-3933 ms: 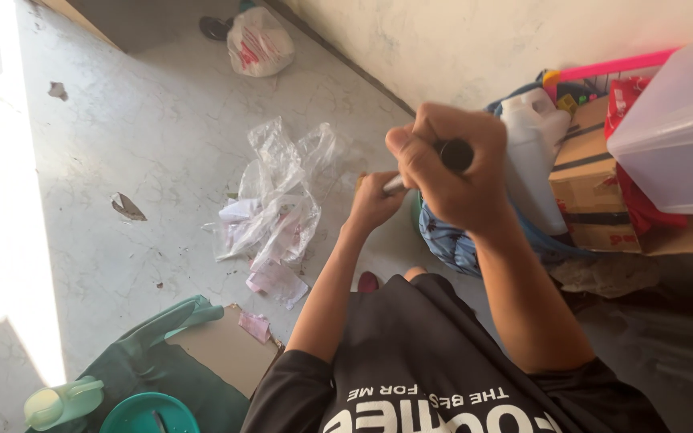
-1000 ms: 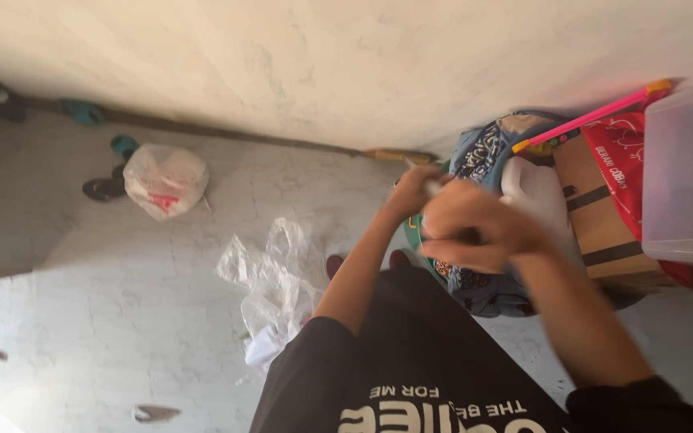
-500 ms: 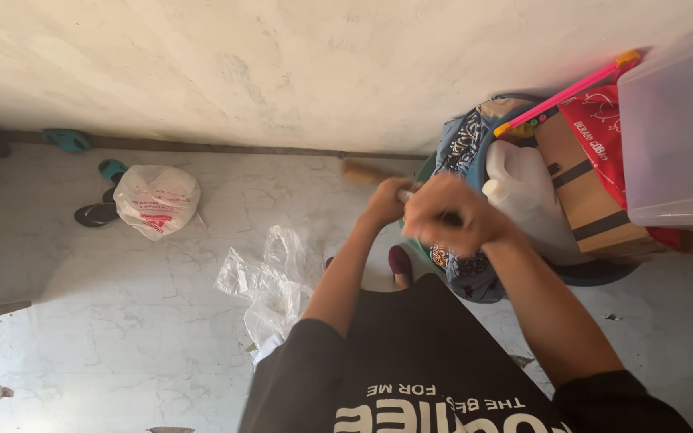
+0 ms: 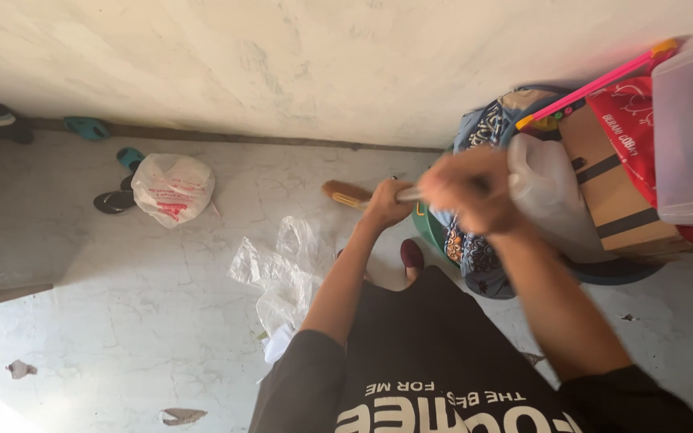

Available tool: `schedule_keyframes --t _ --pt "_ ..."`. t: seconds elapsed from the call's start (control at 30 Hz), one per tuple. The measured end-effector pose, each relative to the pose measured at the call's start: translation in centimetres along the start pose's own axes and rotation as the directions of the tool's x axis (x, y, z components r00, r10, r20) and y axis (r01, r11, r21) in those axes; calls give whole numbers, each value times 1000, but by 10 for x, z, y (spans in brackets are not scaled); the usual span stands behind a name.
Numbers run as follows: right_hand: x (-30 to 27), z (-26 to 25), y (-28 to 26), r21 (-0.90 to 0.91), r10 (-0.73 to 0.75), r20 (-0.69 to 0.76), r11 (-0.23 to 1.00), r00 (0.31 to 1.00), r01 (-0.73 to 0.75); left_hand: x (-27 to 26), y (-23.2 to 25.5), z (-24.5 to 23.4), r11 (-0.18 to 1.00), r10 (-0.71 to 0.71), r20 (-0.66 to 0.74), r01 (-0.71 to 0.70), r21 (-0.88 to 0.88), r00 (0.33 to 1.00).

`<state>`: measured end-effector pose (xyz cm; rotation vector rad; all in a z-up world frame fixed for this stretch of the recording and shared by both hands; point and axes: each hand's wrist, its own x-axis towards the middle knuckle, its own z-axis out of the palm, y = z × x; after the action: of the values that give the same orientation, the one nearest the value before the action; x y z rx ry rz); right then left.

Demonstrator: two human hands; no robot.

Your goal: Sweeping a cluttered floor area and organizing small items and a trash bag.

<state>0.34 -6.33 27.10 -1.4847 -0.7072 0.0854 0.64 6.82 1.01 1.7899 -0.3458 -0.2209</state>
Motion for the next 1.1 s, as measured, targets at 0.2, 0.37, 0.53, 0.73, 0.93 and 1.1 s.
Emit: schedule_keyframes --t 0.2,0.37,0.53,0.73,0.93,1.1 --pt "38 9 -80 -46 -207 -82 978 975 203 23 27 -3 990 131 -54 -128 52 990" --pt "7 44 -15 -247 -100 -126 967 987 66 -12 -37 -8 992 36 -25 -33 126 999" --pt "-18 -5 2 246 45 -287 969 957 28 -36 5 -22 974 -17 -54 29 226 998" --pt "33 37 -19 285 -45 39 958 998 32 -9 39 -65 994 -12 -237 36 99 971" --pt "33 90 50 141 -143 -6 980 990 142 -67 -44 -91 973 -66 -360 140 185 931" --pt "98 38 17 285 2 -194 957 981 54 -39 -10 -114 960 -55 -439 169 225 897"
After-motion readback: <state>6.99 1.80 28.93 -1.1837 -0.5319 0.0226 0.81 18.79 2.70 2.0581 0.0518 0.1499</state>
